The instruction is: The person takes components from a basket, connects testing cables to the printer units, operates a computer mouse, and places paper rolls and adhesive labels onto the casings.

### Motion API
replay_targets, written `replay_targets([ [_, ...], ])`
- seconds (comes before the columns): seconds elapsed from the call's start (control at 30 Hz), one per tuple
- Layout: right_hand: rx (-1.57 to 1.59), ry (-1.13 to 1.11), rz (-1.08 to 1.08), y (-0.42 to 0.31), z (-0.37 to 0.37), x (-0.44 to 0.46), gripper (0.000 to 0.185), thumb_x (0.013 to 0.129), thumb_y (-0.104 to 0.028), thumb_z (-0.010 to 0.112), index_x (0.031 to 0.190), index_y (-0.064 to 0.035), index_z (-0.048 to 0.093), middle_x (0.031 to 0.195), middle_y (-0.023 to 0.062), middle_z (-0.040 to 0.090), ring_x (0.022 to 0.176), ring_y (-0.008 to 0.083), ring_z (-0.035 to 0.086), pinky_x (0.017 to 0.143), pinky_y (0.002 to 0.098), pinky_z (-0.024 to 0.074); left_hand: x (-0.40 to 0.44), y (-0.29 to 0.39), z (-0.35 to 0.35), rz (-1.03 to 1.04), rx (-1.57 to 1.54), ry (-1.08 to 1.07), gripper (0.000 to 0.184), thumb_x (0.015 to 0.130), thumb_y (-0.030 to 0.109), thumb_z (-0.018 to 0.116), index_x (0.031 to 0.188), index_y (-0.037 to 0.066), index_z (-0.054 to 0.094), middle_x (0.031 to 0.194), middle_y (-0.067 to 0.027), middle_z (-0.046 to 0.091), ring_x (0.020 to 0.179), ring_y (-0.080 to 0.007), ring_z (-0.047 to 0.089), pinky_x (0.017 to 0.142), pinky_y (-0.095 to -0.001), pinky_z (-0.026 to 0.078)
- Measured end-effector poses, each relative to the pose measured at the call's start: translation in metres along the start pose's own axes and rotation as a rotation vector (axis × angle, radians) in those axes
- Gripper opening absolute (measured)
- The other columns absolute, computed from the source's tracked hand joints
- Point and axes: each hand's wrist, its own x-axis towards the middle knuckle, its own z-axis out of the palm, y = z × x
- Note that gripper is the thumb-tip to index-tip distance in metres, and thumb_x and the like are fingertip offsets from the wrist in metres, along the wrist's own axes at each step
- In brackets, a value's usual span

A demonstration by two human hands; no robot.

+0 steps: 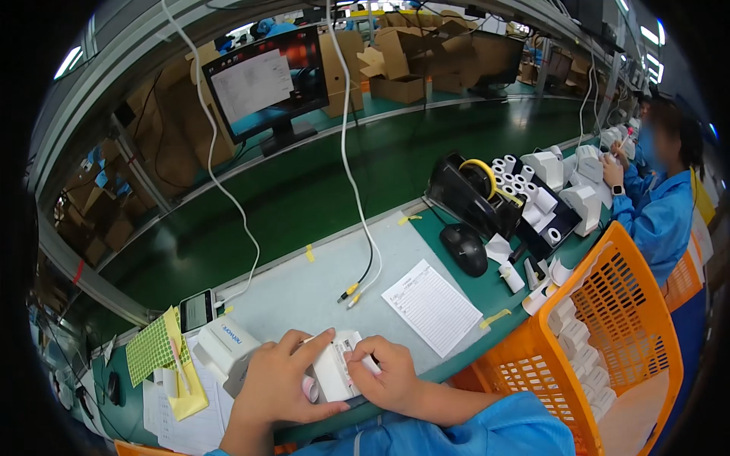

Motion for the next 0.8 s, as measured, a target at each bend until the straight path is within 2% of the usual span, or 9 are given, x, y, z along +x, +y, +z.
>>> replay_targets([
  [0.07,0.165,0.042,0.075,0.007,0.004,-0.007,0.037,0.081,0.005,0.062,0.108,-0.0020,0.038,0.089,0.0120,0.059,0.069,0.0101,0.058,0.058,0.0236,0.0449,0.001,-0.001,0.001,0.032,0.016,0.009,0.090,0.057,0.062,0.072,0.128,0.011,0.053,0.092,-0.0109,0.056,0.062,-0.0262,0.057,0.059,-0.0354,0.045],
  [0.17,0.033,-0.059,0.000,0.007,-0.006,-0.007,0.067,0.080,-0.006,0.071,0.124,0.0023,0.021,0.105,0.0206,0.056,0.092,0.0182,0.060,0.079,0.0298,0.0479,0.005,0.010,-0.003,-0.034,-0.022,0.001,0.068,0.052,0.046,0.077,0.105,0.005,0.066,0.086,-0.0158,0.059,0.068,-0.0326,0.059,0.063,-0.0413,0.046],
  [0.2,-0.018,-0.079,-0.010,0.010,-0.007,-0.009,0.072,0.079,-0.007,0.072,0.126,0.0029,0.018,0.107,0.0215,0.056,0.094,0.0190,0.060,0.080,0.0300,0.0477,0.005,0.015,-0.005,-0.045,-0.039,0.011,0.071,0.052,0.046,0.076,0.110,0.007,0.064,0.085,-0.0151,0.059,0.068,-0.0330,0.058,0.063,-0.0418,0.046],
  [0.23,0.084,0.095,-0.040,0.009,0.001,-0.009,0.056,0.077,-0.006,0.071,0.120,0.0027,0.036,0.096,0.0170,0.061,0.082,0.0182,0.064,0.073,0.0298,0.0501,0.004,0.019,-0.008,-0.060,-0.052,0.020,0.075,0.052,0.046,0.076,0.115,0.009,0.062,0.084,-0.0144,0.058,0.067,-0.0335,0.057,0.064,-0.0423,0.046],
  [0.33,0.109,-0.111,0.159,0.016,-0.009,-0.016,0.076,0.080,-0.004,0.069,0.130,-0.0036,0.011,0.111,0.0197,0.054,0.099,0.0169,0.054,0.086,0.0314,0.0425,0.004,0.018,-0.008,-0.052,-0.032,0.009,0.089,0.052,0.047,0.076,0.130,0.013,0.051,0.090,-0.0135,0.055,0.068,-0.0333,0.056,0.063,-0.0428,0.046],
  [0.37,0.283,0.061,0.153,0.014,0.000,-0.017,0.056,0.079,-0.003,0.068,0.123,-0.0005,0.033,0.100,0.0160,0.061,0.087,0.0151,0.061,0.076,0.0283,0.0480,0.002,0.018,-0.007,-0.048,-0.023,0.012,0.088,0.052,0.047,0.076,0.130,0.013,0.052,0.089,-0.0134,0.055,0.068,-0.0332,0.057,0.063,-0.0428,0.046],
  [0.47,0.130,0.004,0.297,0.000,-0.001,-0.005,0.050,0.079,-0.014,0.064,0.121,0.0030,0.043,0.115,0.0245,0.052,0.107,0.0354,0.054,0.087,0.0373,0.0449,0.005,0.018,-0.005,-0.027,-0.022,0.039,0.087,0.052,0.047,0.076,0.129,0.013,0.052,0.088,-0.0132,0.055,0.069,-0.0326,0.057,0.064,-0.0421,0.046],
  [0.67,-0.074,-0.042,0.118,-0.018,0.001,0.002,0.038,0.083,-0.007,0.057,0.118,0.0011,0.044,0.096,0.0227,0.058,0.085,0.0355,0.061,0.075,0.0371,0.0488,0.001,0.016,-0.005,-0.077,-0.060,0.010,0.086,0.052,0.047,0.075,0.127,0.011,0.052,0.088,-0.0129,0.055,0.073,-0.0319,0.057,0.065,-0.0413,0.044],
  [0.8,-0.169,-0.039,-0.060,-0.004,0.006,0.003,0.037,0.082,-0.008,0.056,0.116,-0.0002,0.046,0.099,0.0222,0.059,0.087,0.0382,0.061,0.077,0.0416,0.0493,0.003,0.019,-0.003,-0.036,-0.058,0.024,0.086,0.053,0.050,0.075,0.126,0.010,0.052,0.090,-0.0140,0.054,0.076,-0.0337,0.056,0.065,-0.0421,0.044],
])
